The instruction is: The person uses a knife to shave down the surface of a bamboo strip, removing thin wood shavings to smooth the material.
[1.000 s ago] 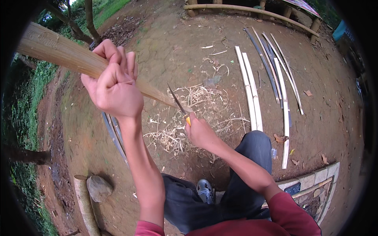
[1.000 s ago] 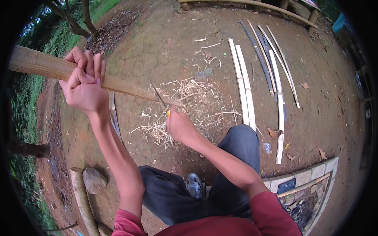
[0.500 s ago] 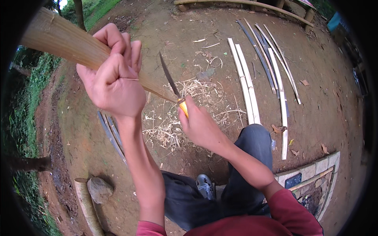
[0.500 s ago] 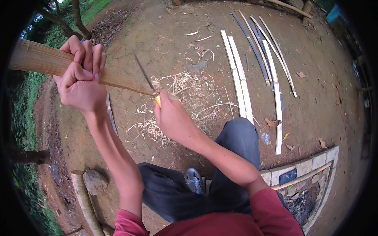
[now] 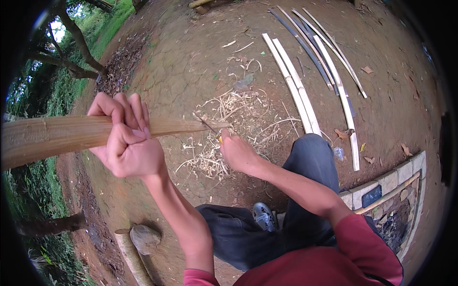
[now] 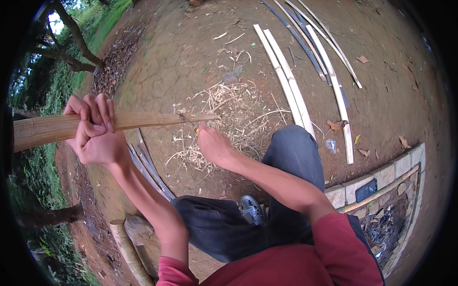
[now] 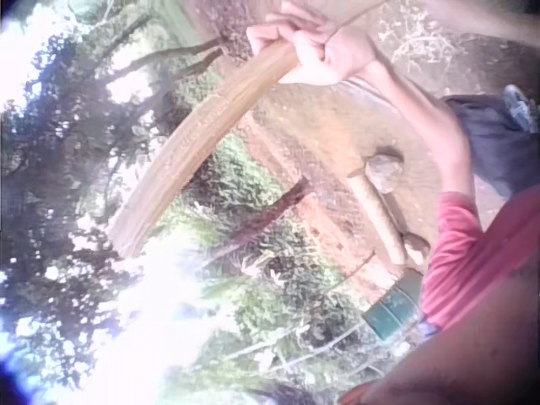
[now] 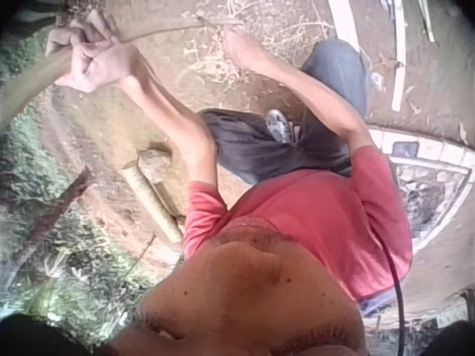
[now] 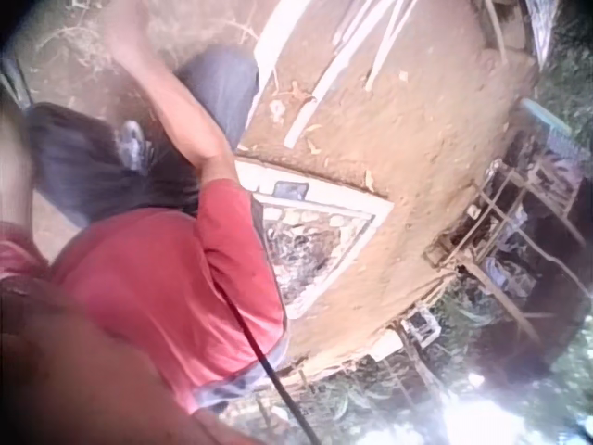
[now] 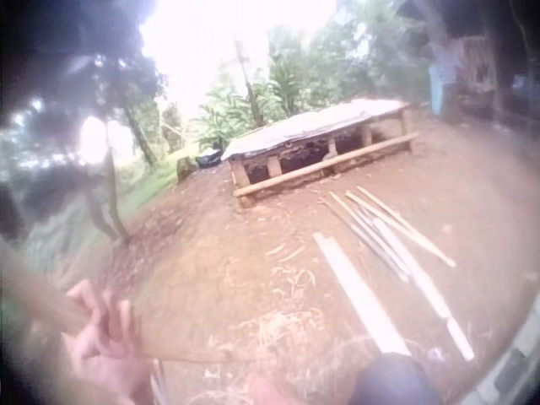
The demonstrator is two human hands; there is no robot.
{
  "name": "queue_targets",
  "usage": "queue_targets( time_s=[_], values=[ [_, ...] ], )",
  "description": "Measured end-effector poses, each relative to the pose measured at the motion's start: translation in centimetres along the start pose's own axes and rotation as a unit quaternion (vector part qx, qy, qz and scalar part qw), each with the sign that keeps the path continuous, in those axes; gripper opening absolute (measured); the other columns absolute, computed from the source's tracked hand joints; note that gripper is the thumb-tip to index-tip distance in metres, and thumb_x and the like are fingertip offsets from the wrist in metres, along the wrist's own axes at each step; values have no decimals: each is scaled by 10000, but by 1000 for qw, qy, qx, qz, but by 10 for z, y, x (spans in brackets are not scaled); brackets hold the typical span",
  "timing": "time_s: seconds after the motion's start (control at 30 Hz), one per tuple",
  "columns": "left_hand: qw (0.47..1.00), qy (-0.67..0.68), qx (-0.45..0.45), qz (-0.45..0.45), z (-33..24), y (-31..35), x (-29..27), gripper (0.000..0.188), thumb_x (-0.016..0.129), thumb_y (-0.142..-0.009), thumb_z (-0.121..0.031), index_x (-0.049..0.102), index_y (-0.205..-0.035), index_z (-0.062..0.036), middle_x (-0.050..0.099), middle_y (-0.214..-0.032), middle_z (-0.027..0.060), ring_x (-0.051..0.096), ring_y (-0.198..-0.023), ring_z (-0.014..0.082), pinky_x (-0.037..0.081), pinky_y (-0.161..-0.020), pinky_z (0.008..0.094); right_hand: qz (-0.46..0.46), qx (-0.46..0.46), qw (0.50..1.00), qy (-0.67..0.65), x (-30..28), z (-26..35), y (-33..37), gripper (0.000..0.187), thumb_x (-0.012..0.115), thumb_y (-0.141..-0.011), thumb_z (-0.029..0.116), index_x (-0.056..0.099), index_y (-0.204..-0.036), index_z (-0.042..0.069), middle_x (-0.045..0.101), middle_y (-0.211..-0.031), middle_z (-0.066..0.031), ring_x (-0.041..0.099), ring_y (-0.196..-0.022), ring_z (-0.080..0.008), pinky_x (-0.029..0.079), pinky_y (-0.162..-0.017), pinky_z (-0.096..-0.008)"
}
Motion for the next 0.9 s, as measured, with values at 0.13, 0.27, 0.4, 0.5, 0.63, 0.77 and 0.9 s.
queue_targets(
  time_s=[0.13,0.27,0.4,0.5,0.63,0.77,0.9],
  values=[
    [999,-3,-29,-29,0,5,-11,194,355,-507,25,255,-657,-47,240,-660,41,219,-506,116,214,-437,229,37,-1,999,-7,-9,21,0,247,479,-903,46,458,-1035,-161,621,-652,-279,660,-661,-438,541,-587,-480],
    [998,-10,-7,-63,-8,5,-16,181,358,-515,14,282,-667,-50,245,-592,31,208,-483,108,207,-423,230,66,34,997,-8,-3,37,6,255,468,-907,40,459,-1049,-171,640,-723,-281,676,-682,-408,560,-620,-464],
    [997,-31,-16,-66,-4,-5,-30,139,357,-542,-8,296,-654,-63,259,-564,31,216,-474,105,206,-416,227,91,56,994,28,26,-10,-11,291,463,-908,35,462,-1085,-196,631,-791,-313,677,-788,-398,571,-677,-433],
    [1000,-10,-19,-20,-1,-8,-42,130,358,-556,-12,297,-659,-63,264,-560,30,224,-465,104,208,-407,223,89,39,995,3,7,1,-13,331,474,-918,63,465,-1115,-203,630,-719,-292,676,-726,-402,560,-640,-449],
    [999,-20,-22,-39,-7,-3,-37,136,369,-558,-4,311,-667,-59,275,-549,33,224,-452,104,209,-399,215,34,-16,999,-33,-7,41,5,327,477,-935,94,441,-1134,-164,611,-595,-226,648,-603,-411,528,-555,-470],
    [999,19,-42,-2,-7,4,-27,152,387,-550,13,316,-667,-54,279,-552,33,223,-452,104,215,-402,212,39,-38,998,-28,-13,61,10,313,474,-939,90,424,-1127,-155,594,-578,-234,641,-595,-406,518,-526,-470],
    [999,34,-31,-1,-3,6,-11,158,391,-551,30,314,-662,-52,278,-552,33,221,-454,101,218,-405,207,45,33,998,4,19,-4,-8,305,457,-933,58,433,-1124,-178,620,-640,-246,657,-621,-399,532,-569,-463]
  ],
)
Point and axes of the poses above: each hand's wrist, its own y-axis away from the middle knuckle, its own x-axis out of the palm, z = x × y, the point moved 8 cm from there along -y, towards the middle knuckle
